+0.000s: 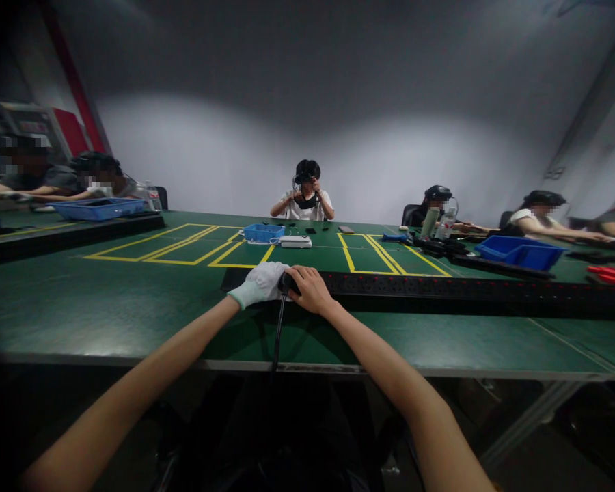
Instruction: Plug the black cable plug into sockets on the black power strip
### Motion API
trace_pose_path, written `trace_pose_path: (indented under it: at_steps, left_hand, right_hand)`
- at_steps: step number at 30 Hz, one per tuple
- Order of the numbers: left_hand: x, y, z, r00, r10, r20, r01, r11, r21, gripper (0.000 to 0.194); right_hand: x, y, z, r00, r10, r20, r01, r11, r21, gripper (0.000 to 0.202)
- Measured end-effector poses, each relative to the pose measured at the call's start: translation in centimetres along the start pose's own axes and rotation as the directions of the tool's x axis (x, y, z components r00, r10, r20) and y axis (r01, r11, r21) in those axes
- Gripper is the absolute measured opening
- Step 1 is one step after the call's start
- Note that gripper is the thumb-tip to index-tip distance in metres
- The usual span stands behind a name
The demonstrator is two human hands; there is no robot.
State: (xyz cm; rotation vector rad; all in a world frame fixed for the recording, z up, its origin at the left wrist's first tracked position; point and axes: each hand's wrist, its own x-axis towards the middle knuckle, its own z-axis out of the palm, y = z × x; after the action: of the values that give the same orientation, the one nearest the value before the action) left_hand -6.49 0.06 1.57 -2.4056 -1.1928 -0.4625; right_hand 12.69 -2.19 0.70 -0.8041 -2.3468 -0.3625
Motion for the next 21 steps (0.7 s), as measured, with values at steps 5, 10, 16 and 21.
trace_pose_path:
  at_steps: [5, 10, 16, 21]
  left_hand:
    - [0.02, -0.03, 0.09, 1.000, 0.003, 0.003, -0.003, 1.000, 0.005, 0.069]
    - [-0.03, 0.12, -0.01, 1.000, 0.000, 0.000, 0.000, 1.000, 0.006, 0.070]
    - [-0.09, 0.18, -0.20, 1.000, 0.008, -0.008, -0.008, 1.000, 0.005, 0.069]
    - [-0.09, 0.11, -0.13, 1.000, 0.011, -0.010, -0.011, 1.000, 0.005, 0.069]
  right_hand:
    - [-0.05, 0.02, 0.11, 1.000, 0.003, -0.001, -0.003, 1.000, 0.012, 0.054]
    - [-0.10, 0.03, 0.19, 1.000, 0.009, -0.004, -0.009, 1.000, 0.022, 0.055]
    - [-0.10, -0.05, 0.17, 1.000, 0.012, -0.009, -0.011, 0.999, 0.033, 0.056]
    - [-0.11, -0.11, 0.12, 1.000, 0.016, -0.011, -0.015, 0.999, 0.040, 0.055]
